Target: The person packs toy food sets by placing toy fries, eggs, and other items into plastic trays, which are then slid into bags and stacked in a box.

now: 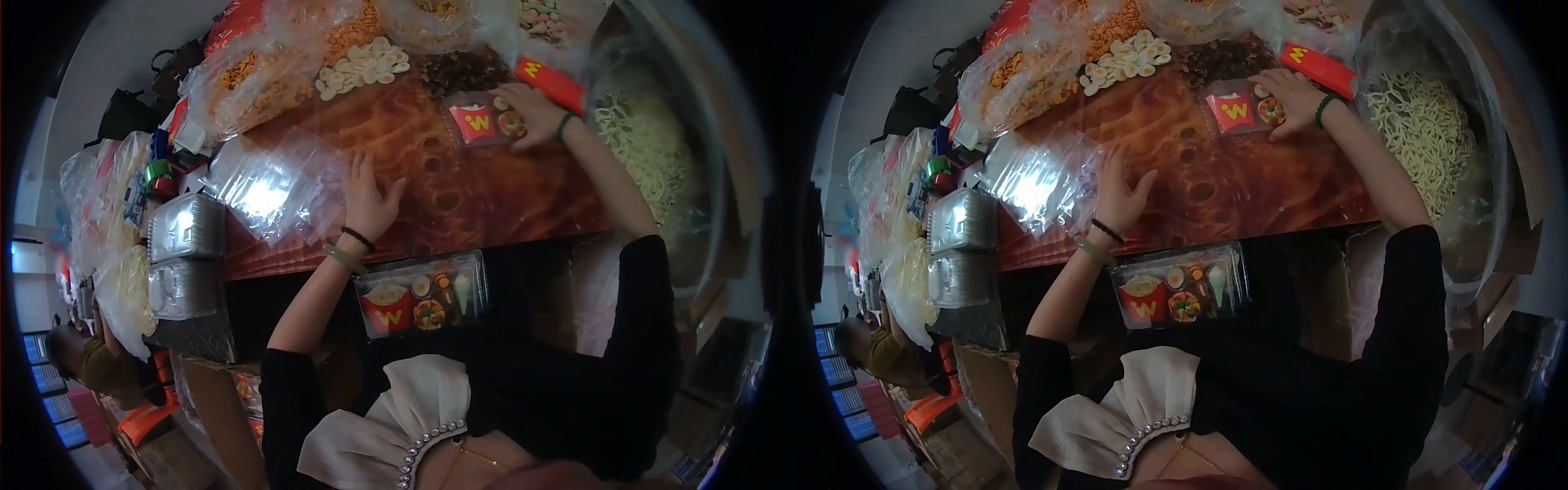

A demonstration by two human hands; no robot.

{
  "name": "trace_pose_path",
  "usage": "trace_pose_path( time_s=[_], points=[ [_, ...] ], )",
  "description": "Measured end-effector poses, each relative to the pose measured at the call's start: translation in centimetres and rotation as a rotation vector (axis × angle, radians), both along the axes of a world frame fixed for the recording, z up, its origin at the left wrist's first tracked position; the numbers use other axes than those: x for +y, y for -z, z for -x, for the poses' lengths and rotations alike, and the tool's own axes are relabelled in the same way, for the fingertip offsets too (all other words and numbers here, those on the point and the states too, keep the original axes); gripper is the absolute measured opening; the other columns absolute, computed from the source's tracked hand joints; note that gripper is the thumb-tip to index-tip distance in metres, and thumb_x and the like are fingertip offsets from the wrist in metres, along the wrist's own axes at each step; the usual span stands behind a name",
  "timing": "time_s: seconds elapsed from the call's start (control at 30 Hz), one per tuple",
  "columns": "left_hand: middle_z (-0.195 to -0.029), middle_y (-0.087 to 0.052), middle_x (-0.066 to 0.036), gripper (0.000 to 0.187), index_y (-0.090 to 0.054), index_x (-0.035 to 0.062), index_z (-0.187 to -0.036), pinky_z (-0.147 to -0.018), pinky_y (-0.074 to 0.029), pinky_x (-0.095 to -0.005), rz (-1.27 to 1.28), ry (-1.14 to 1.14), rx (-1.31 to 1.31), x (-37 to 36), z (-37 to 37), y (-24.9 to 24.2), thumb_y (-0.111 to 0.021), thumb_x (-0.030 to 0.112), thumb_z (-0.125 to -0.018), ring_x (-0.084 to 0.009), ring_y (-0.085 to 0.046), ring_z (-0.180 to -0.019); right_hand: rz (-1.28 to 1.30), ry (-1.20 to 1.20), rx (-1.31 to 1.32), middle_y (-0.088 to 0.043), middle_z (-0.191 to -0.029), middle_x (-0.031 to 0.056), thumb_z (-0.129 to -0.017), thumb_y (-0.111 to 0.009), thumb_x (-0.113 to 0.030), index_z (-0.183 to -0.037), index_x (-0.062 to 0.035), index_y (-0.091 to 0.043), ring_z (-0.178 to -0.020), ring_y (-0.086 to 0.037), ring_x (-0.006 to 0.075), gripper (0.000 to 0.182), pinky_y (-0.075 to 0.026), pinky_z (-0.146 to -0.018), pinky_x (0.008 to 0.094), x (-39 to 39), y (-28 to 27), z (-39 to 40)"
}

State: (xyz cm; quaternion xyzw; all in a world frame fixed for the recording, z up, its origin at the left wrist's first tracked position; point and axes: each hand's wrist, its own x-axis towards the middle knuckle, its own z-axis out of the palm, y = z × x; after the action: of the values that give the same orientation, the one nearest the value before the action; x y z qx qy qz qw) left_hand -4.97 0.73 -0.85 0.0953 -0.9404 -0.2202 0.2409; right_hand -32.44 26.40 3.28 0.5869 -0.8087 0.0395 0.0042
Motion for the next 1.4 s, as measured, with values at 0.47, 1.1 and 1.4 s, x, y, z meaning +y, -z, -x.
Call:
trace_pose_path(
  time_s=[0.47,1.1,1.4],
  points=[
    [-0.123,-0.047,-0.021,0.035,-0.058,0.0045,-0.106,-0.095,-0.035,-0.0454,-0.023,-0.007,-0.009,-3.8,-5.8,1.5,-0.067,0.019,-0.075,-0.0421,-0.036,-0.12,-0.014,0.141,-0.005,-0.04,-0.126,0.0137,-0.055,-0.069,-0.065,-0.136,-0.0161,-0.03,-0.117,-0.036,0.0318,0.102,-0.032,-0.091,0.0473,-2.5,1.1,-6.7],
    [-0.081,-0.06,-0.02,0.026,-0.053,0.0029,-0.101,-0.067,-0.045,-0.0446,-0.083,-0.072,-0.029,-4.7,-4.8,-0.3,-0.058,0.015,-0.079,-0.0373,-0.057,-0.077,0.02,0.101,0.003,-0.038,-0.128,0.0145,-0.058,-0.069,-0.059,-0.136,-0.019,-0.032,-0.116,-0.036,0.0303,0.096,-0.029,-0.089,0.0419,-4.4,0.6,-12.7],
    [-0.078,-0.063,-0.017,0.016,-0.059,0.0007,-0.083,-0.064,-0.048,-0.0397,-0.207,-0.206,-0.08,-5.5,-4.0,0.5,-0.064,0.015,-0.076,-0.0333,-0.061,-0.074,0.067,0.055,-0.063,-0.039,-0.126,0.0152,-0.056,-0.072,-0.049,-0.135,-0.0221,-0.035,-0.113,-0.039,0.0302,0.091,-0.03,-0.086,0.0414,-5.4,0.5,-13.0]
  ],
)
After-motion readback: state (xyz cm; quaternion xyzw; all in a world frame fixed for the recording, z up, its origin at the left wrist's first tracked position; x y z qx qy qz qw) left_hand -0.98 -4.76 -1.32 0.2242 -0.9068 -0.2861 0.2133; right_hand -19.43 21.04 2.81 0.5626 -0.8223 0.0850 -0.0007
